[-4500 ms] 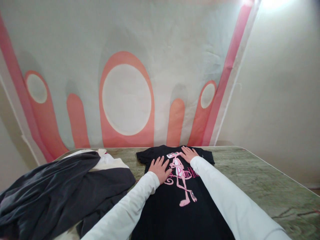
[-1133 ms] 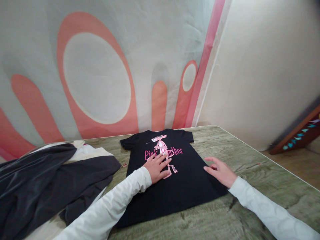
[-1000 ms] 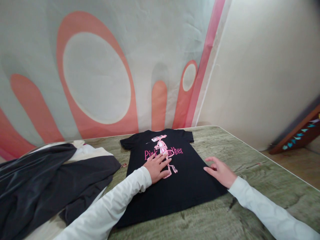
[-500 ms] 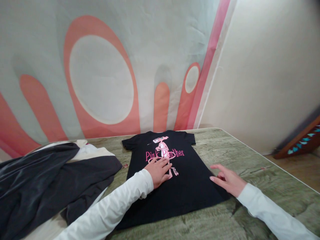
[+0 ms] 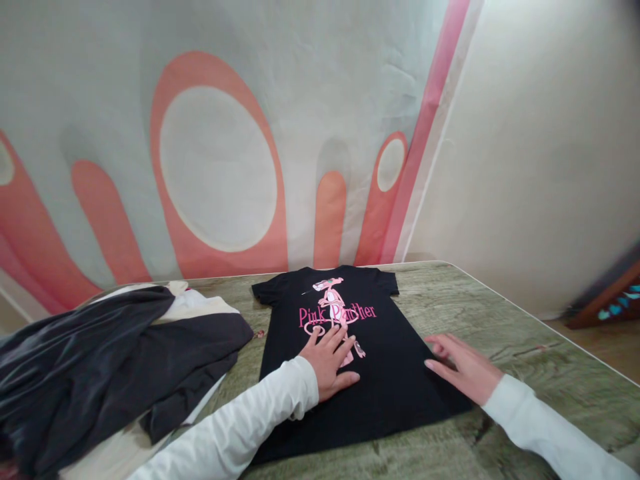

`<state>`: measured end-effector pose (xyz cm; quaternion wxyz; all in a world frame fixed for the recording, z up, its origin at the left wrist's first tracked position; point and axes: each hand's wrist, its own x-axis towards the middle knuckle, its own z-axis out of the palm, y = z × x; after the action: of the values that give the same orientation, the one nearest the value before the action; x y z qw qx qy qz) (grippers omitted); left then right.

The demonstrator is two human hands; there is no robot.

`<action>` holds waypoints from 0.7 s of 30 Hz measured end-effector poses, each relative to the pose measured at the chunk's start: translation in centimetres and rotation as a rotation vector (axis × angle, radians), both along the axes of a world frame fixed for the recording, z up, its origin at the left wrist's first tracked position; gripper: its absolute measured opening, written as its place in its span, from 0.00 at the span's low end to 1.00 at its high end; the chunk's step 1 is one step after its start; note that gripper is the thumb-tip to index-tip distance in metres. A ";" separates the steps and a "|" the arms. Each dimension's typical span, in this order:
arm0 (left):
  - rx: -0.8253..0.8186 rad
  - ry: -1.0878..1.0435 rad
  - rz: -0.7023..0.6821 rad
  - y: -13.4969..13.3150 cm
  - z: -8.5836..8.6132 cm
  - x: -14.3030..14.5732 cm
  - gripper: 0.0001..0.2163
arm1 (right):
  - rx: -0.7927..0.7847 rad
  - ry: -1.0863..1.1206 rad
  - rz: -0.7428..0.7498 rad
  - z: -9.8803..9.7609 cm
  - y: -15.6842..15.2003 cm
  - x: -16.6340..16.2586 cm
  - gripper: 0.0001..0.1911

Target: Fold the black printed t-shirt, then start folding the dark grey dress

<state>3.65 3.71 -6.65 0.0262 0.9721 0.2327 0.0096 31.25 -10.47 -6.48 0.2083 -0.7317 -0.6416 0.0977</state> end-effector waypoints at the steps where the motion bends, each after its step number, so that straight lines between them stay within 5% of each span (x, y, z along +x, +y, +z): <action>1: -0.002 -0.005 0.003 -0.1 0.0 0.0 0.31 | 0.033 -0.023 0.041 0.4 0.5 -0.7 0.18; 7: -0.009 -0.007 0.010 -0.7 0.2 -0.3 0.30 | -0.051 -0.167 0.372 -0.2 6.1 -6.6 0.25; 11: -0.025 0.014 0.023 -0.8 0.5 -0.3 0.31 | -0.154 -0.205 0.462 -1.2 11.7 -8.2 0.28; 14: -0.042 0.015 0.023 -0.8 0.7 -0.4 0.31 | -0.175 -0.252 0.419 -1.3 15.9 -6.5 0.28; 21: -0.075 0.009 0.003 -0.9 1.2 -0.8 0.31 | -0.228 -0.396 -0.024 -1.4 21.3 -3.4 0.36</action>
<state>2.89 2.82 -5.50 0.0615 0.9702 0.2344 -0.0035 27.83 10.82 -7.85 -0.0049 -0.7630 -0.6460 0.0214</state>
